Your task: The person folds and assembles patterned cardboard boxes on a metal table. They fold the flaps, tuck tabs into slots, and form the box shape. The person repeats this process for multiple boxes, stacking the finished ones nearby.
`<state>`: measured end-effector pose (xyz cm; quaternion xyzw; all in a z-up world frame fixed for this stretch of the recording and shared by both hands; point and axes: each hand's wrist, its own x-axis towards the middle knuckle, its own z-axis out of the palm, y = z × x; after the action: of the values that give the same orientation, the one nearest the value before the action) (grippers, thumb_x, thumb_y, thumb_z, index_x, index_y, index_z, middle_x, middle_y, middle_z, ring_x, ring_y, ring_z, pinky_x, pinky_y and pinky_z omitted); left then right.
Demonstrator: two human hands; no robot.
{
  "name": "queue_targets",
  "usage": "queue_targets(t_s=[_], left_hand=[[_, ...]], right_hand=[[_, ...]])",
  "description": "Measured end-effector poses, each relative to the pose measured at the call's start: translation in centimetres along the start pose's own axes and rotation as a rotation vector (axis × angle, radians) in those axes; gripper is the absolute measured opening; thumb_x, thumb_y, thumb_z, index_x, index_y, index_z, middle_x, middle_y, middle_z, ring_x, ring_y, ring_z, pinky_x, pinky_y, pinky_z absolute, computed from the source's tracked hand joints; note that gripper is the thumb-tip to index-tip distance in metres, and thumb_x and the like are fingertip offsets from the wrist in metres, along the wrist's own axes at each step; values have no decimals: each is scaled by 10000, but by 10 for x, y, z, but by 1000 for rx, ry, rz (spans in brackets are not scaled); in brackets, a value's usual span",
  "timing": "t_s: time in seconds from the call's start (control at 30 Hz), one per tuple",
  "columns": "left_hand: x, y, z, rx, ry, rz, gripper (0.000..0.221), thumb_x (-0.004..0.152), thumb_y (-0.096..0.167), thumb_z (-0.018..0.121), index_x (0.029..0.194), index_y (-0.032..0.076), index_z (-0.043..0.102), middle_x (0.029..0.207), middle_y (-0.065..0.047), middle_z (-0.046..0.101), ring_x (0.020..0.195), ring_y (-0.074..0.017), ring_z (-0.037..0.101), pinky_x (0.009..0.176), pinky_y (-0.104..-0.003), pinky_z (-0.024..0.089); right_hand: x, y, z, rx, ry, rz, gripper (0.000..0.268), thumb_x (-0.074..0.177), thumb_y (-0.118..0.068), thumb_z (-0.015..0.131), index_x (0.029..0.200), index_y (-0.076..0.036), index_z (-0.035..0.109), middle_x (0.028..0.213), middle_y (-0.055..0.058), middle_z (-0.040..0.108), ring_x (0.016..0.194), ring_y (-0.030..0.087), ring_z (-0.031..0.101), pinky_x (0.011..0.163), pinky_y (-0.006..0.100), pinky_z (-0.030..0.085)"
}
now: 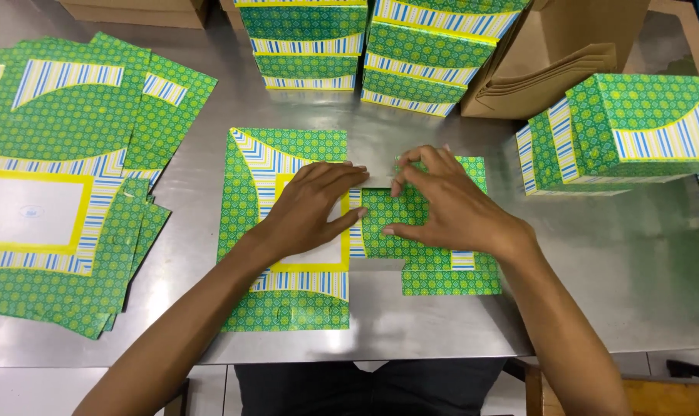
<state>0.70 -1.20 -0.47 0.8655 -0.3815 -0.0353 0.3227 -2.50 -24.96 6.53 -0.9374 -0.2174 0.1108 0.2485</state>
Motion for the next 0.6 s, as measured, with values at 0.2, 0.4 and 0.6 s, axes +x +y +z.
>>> queue_targets(t_s=[0.2, 0.4, 0.6], left_hand=[[8, -17, 13, 92, 137, 46, 242, 967, 142, 695, 1201, 106, 750, 1224, -96, 735, 1226, -292, 642, 1022, -458, 471], [15, -14, 2, 71, 313, 96, 141, 964, 98, 684, 1069, 125, 775, 1124, -60, 757, 1151, -292, 666, 934, -449, 485], [23, 20, -56, 200, 416, 210, 80, 974, 75, 680, 1009, 93, 750, 1305, -116, 643, 1296, -342, 557, 996, -471, 408]], right_hand=[[-3, -14, -3, 177, -379, 23, 251, 876, -302, 749, 1021, -99, 779, 947, 138, 724, 795, 284, 715, 734, 451, 589], [-5, -29, 10, 248, -567, -77, 209, 849, -257, 775, 953, -75, 785, 787, 122, 737, 648, 225, 719, 591, 361, 574], [-5, -26, 17, 386, -552, -81, 173, 847, -238, 790, 907, -76, 784, 702, 84, 737, 599, 159, 673, 567, 294, 550]])
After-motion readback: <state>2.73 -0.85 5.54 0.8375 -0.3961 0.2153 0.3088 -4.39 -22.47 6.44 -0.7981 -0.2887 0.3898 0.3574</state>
